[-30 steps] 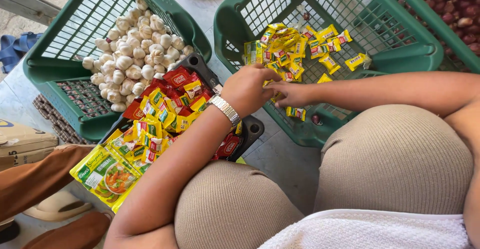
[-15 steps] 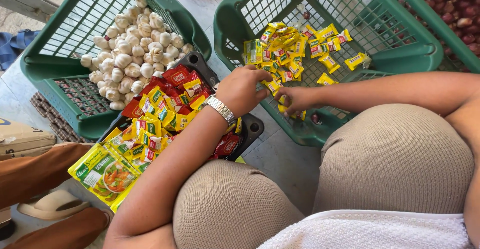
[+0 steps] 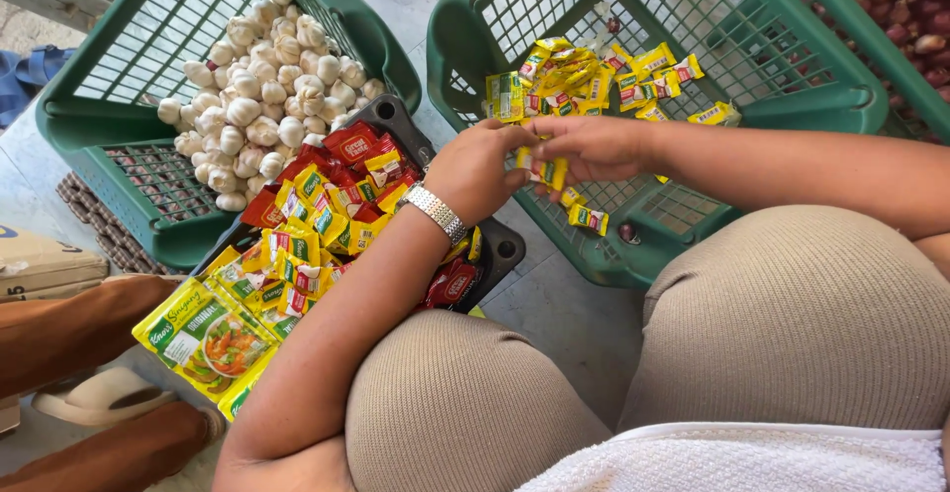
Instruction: The person sorts yellow, red, and green packets from a black tray and one green basket into another green basket by hand.
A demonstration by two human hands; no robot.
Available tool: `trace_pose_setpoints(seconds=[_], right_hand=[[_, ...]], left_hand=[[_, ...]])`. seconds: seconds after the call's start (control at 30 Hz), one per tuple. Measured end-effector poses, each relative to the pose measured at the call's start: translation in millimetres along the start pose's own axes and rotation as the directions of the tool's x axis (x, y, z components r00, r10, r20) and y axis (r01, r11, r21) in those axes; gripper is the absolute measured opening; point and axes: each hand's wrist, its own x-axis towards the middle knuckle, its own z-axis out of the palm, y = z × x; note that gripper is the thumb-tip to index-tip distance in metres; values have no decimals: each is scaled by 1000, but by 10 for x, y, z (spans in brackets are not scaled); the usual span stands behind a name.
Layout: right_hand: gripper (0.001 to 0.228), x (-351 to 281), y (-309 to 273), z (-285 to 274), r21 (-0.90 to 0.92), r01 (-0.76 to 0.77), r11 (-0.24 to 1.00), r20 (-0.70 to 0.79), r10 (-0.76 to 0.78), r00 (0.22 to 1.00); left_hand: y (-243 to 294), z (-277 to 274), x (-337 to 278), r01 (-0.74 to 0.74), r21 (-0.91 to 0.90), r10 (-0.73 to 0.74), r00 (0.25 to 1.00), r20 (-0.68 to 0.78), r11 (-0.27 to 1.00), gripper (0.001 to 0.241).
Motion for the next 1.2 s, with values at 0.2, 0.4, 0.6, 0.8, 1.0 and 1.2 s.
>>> trace_pose_setpoints(seconds=[0.2, 0.4, 0.6, 0.8, 1.0, 1.2], right_hand=[[28, -79, -216, 173, 49, 149, 988, -35, -148, 988], [27, -87, -203, 144, -7, 189, 982, -91, -189, 978], [19, -118, -256, 218, -153, 245, 957, -98, -262, 960], [20, -71, -181, 158, -291, 226, 930, -97, -263, 960], [25, 77, 151, -221, -695, 121, 708, -136, -296, 946], [34, 156, 759, -692, -910, -151, 387, -224, -151, 963]], left_hand=[[-39, -30, -18, -24, -26, 18, 977, -214, 999, 38], [-87, -181, -62, 107, -257, -161, 966, -201, 961, 23], [-2, -369, -153, 121, -378, -213, 954, -213, 918, 18], [129, -540, -242, 147, -232, -208, 941, -268, 961, 20], [162, -758, -372, 103, -297, -208, 914, -348, 949, 19], [212, -1048, -564, 55, -363, -228, 862, -453, 930, 17]])
